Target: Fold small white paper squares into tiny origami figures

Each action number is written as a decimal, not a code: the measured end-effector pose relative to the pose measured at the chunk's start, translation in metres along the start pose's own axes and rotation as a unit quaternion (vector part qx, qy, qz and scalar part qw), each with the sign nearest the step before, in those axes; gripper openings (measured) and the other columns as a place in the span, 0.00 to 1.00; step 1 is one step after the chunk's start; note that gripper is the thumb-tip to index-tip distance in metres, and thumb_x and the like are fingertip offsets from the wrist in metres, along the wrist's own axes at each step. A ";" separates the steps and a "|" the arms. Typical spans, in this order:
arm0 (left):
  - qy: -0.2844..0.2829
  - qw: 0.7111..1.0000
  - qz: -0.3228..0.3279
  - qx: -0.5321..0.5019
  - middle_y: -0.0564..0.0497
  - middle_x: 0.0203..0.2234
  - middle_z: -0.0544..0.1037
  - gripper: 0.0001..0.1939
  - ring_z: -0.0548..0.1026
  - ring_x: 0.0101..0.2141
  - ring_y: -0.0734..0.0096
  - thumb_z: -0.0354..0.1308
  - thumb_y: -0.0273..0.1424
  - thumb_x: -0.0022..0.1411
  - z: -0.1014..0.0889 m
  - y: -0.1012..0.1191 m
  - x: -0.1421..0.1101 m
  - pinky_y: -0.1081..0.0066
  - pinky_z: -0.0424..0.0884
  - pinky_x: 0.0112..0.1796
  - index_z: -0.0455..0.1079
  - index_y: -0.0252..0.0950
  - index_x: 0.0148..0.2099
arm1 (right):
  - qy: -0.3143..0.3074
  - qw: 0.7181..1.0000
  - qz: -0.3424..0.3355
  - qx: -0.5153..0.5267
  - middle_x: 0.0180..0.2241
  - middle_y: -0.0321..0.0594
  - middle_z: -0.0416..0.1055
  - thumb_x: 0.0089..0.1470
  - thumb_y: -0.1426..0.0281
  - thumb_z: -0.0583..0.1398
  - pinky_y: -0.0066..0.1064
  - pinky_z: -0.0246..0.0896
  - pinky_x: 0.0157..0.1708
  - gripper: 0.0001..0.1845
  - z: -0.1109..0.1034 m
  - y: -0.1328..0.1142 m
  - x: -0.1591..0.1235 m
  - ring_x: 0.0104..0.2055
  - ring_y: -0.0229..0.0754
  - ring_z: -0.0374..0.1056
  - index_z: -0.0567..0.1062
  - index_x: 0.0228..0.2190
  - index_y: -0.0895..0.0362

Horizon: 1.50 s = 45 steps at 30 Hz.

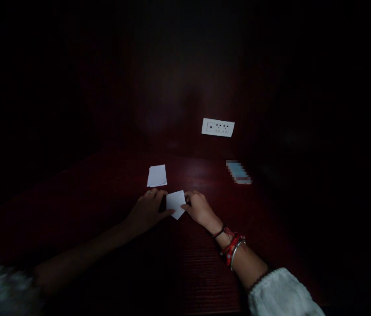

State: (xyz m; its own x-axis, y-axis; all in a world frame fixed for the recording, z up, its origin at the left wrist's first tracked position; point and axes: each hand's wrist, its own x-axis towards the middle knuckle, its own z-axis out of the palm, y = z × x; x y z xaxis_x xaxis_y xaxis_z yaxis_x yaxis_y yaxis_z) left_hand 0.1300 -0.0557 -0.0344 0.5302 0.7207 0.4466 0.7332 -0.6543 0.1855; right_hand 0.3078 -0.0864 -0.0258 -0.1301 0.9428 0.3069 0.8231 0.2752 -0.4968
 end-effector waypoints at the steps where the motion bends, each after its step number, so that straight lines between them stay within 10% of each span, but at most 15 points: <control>1: 0.008 1.000 -0.008 0.002 0.44 0.33 0.64 0.26 0.62 0.34 0.56 0.47 0.50 0.48 0.001 0.000 0.000 0.61 0.59 0.31 0.60 0.33 0.40 | -0.006 1.000 0.015 0.019 0.25 0.36 0.66 0.40 0.73 0.59 0.25 0.55 0.28 0.15 0.001 0.000 0.000 0.26 0.34 0.61 0.69 0.35 0.58; 23: 0.010 0.997 -0.067 -0.040 0.46 0.41 0.60 0.18 0.57 0.43 0.55 0.54 0.44 0.44 0.007 -0.003 0.004 0.55 0.52 0.41 0.65 0.36 0.34 | 0.083 0.982 0.143 0.090 0.18 0.34 0.66 0.40 0.69 0.52 0.21 0.50 0.20 0.09 0.005 -0.006 0.003 0.20 0.31 0.59 0.70 0.20 0.59; 32: 0.066 0.997 -0.035 -0.029 0.50 0.47 0.55 0.09 0.52 0.48 0.57 0.57 0.34 0.43 0.000 0.008 0.003 0.56 0.44 0.45 0.63 0.39 0.30 | 0.067 0.985 0.136 0.086 0.15 0.33 0.62 0.40 0.69 0.50 0.20 0.47 0.20 0.11 0.002 -0.014 0.002 0.20 0.31 0.57 0.67 0.15 0.60; 45: -0.010 0.995 -0.046 -0.086 0.51 0.47 0.57 0.09 0.54 0.47 0.59 0.54 0.33 0.46 0.008 0.003 0.006 0.57 0.52 0.42 0.66 0.42 0.34 | 0.021 0.993 0.097 0.059 0.16 0.33 0.63 0.41 0.71 0.50 0.20 0.47 0.21 0.11 0.002 -0.013 0.002 0.20 0.31 0.57 0.71 0.19 0.60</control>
State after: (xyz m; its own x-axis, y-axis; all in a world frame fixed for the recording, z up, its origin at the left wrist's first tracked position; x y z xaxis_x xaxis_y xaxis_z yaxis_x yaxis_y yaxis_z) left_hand 0.1389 -0.0508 -0.0385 0.4732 0.7832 0.4034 0.6963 -0.6130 0.3734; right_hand 0.2959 -0.0877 -0.0203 0.0496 0.9722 0.2288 0.7600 0.1119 -0.6402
